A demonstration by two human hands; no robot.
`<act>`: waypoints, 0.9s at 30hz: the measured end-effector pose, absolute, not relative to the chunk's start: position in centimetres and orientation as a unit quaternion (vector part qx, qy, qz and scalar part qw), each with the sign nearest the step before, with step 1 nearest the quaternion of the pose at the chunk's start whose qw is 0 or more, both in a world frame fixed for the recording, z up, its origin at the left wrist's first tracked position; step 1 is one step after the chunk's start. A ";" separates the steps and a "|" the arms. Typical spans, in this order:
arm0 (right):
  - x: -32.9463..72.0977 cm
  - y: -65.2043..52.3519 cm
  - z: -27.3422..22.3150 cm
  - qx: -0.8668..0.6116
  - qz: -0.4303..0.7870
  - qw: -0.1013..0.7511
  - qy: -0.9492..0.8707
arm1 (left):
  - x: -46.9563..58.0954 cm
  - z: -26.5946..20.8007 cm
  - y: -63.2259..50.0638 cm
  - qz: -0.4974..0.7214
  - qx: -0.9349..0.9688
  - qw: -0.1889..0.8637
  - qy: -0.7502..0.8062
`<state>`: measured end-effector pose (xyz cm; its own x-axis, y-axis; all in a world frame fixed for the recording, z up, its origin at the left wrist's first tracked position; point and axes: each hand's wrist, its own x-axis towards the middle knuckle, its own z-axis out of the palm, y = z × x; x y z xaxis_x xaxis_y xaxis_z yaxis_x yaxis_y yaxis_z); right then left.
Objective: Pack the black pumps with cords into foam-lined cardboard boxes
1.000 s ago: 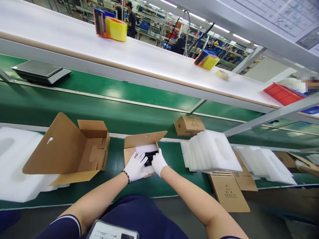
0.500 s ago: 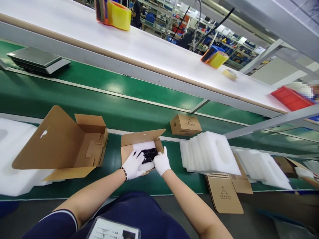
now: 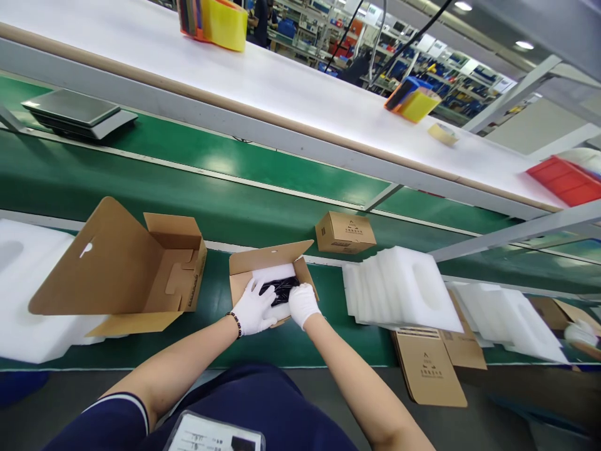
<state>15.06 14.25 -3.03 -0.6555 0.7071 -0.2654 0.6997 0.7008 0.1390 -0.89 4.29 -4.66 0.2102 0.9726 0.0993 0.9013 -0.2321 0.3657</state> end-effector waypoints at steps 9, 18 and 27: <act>19.5 10.7 -4.9 0.401 -0.198 -0.052 0.893 | -5.0 -4.2 6.2 0.137 0.856 0.135 0.480; 18.4 13.5 -4.6 0.342 -0.242 -0.039 0.907 | -2.8 -5.5 7.8 0.142 0.884 0.136 0.424; 15.8 18.4 2.0 0.411 -0.430 -0.357 0.720 | -1.9 -7.1 8.4 0.175 0.854 0.186 0.454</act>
<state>15.79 18.41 2.04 -0.4078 0.8989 0.1603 0.2845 0.2919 -0.9132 -1.90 8.36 -7.13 0.5273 0.8396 0.1306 0.7094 -0.5196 0.4761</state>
